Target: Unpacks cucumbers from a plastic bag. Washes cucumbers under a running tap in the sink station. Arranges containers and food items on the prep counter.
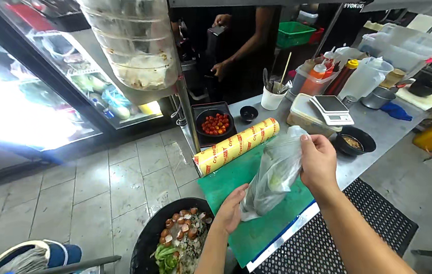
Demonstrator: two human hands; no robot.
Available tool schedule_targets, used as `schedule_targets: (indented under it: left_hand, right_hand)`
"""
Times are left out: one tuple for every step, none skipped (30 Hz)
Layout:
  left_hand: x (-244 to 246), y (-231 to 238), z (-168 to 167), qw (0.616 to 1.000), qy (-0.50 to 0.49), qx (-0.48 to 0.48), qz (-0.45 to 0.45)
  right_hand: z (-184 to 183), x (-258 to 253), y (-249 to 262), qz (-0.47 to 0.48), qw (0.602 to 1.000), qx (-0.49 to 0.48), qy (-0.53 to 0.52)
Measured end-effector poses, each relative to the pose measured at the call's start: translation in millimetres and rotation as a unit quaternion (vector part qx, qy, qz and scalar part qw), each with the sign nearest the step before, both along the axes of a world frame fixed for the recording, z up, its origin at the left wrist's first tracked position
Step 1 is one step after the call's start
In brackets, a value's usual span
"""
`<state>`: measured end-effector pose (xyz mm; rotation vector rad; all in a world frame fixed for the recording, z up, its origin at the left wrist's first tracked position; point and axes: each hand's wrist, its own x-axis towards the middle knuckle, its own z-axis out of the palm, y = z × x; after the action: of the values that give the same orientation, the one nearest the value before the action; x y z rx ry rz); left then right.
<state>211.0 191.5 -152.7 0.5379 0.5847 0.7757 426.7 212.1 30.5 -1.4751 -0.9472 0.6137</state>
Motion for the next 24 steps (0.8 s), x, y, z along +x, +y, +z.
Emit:
schedule_targets:
  left_hand:
    - [0.4, 4.0, 5.3, 0.999, 0.042, 0.007, 0.019]
    - [1.9, 7.6, 9.8, 0.995, 0.087, 0.015, 0.037]
    - [3.8, 10.4, 13.0, 0.989, 0.135, 0.023, 0.053]
    - [4.4, 10.9, 13.7, 0.981, 0.181, 0.034, 0.057]
    - [3.6, 11.3, 13.4, 0.972, 0.224, 0.052, 0.047]
    - [2.6, 13.4, 14.0, 0.96, 0.266, 0.078, 0.032]
    - [2.4, 15.4, 15.6, 0.943, 0.312, 0.112, 0.017]
    - [3.2, 15.4, 16.7, 0.919, 0.365, 0.151, 0.0]
    - [5.5, 12.8, 16.9, 0.887, 0.42, 0.19, -0.009]
    - [9.5, 8.4, 17.8, 0.854, 0.468, 0.226, -0.008]
    - [15.2, 3.9, 18.3, 0.82, 0.506, 0.267, 0.012]
    - [22.0, 1.0, 17.9, 0.781, 0.534, 0.319, 0.054]
    - [29.3, 0.4, 15.8, 0.734, 0.553, 0.377, 0.113]
    - [35.0, 2.3, 15.4, 0.691, 0.567, 0.42, 0.154]
    - [39.5, 5.0, 17.2, 0.661, 0.576, 0.446, 0.181]
    - [43.2, 7.8, 22.5, 0.642, 0.577, 0.464, 0.198]
    - [46.6, 11.6, 30.9, 0.635, 0.565, 0.482, 0.215]
    - [50.1, 16.3, 41.8, 0.634, 0.542, 0.499, 0.233]
    - [53.0, 21.2, 54.0, 0.644, 0.515, 0.509, 0.246]
    - [54.5, 26.4, 66.2, 0.67, 0.49, 0.503, 0.243]
    - [54.2, 32.6, 77.7, 0.71, 0.469, 0.478, 0.218]
    - [52.0, 40.2, 86.6, 0.754, 0.46, 0.437, 0.171]
    - [49.2, 48.3, 91.8, 0.792, 0.458, 0.385, 0.12]
    - [46.2, 55.4, 91.3, 0.82, 0.454, 0.339, 0.083]
  right_hand:
    - [-3.6, -0.8, 5.8, -0.012, 1.0, 0.006, 0.011]
    - [-7.6, -1.6, 14.5, -0.028, 0.999, 0.013, 0.018]
    - [-11.7, -1.4, 25.4, -0.046, 0.999, 0.015, 0.019]
    - [-15.9, 0.6, 32.0, -0.057, 0.998, -0.002, 0.018]
    - [-20.3, 2.8, 33.7, -0.067, 0.997, -0.023, 0.014]
    - [-24.5, 4.8, 32.1, -0.068, 0.997, -0.035, 0.009]
    - [-28.8, 6.7, 28.4, -0.06, 0.997, -0.043, -0.001]
    - [-34.0, 9.0, 27.1, -0.053, 0.997, -0.049, -0.008]
    - [-39.9, 11.7, 26.7, -0.046, 0.997, -0.062, -0.008]
    - [-46.3, 14.5, 26.2, -0.041, 0.996, -0.082, -0.004]
    - [-53.2, 17.6, 25.9, -0.034, 0.995, -0.098, 0.0]
    - [-59.7, 20.7, 26.8, -0.029, 0.994, -0.105, 0.005]
    - [-65.9, 23.7, 27.7, -0.026, 0.994, -0.106, 0.009]
    - [-71.4, 26.4, 27.5, -0.025, 0.994, -0.106, 0.018]
    - [-76.6, 29.3, 26.0, -0.024, 0.994, -0.108, 0.027]
    - [-81.5, 32.3, 23.7, -0.026, 0.993, -0.11, 0.039]
    - [-84.5, 35.4, 21.4, -0.028, 0.992, -0.111, 0.056]
    - [-86.0, 38.5, 19.2, -0.03, 0.991, -0.111, 0.075]
    - [-85.9, 41.1, 16.6, -0.036, 0.989, -0.109, 0.098]
    - [-84.5, 43.0, 13.6, -0.043, 0.986, -0.106, 0.123]
    - [-83.5, 44.6, 10.4, -0.047, 0.982, -0.104, 0.147]
    - [-84.0, 46.1, 7.4, -0.048, 0.979, -0.102, 0.17]
    - [-85.9, 47.1, 4.7, -0.047, 0.975, -0.101, 0.19]
    - [-87.8, 47.8, 2.2, -0.046, 0.972, -0.102, 0.206]
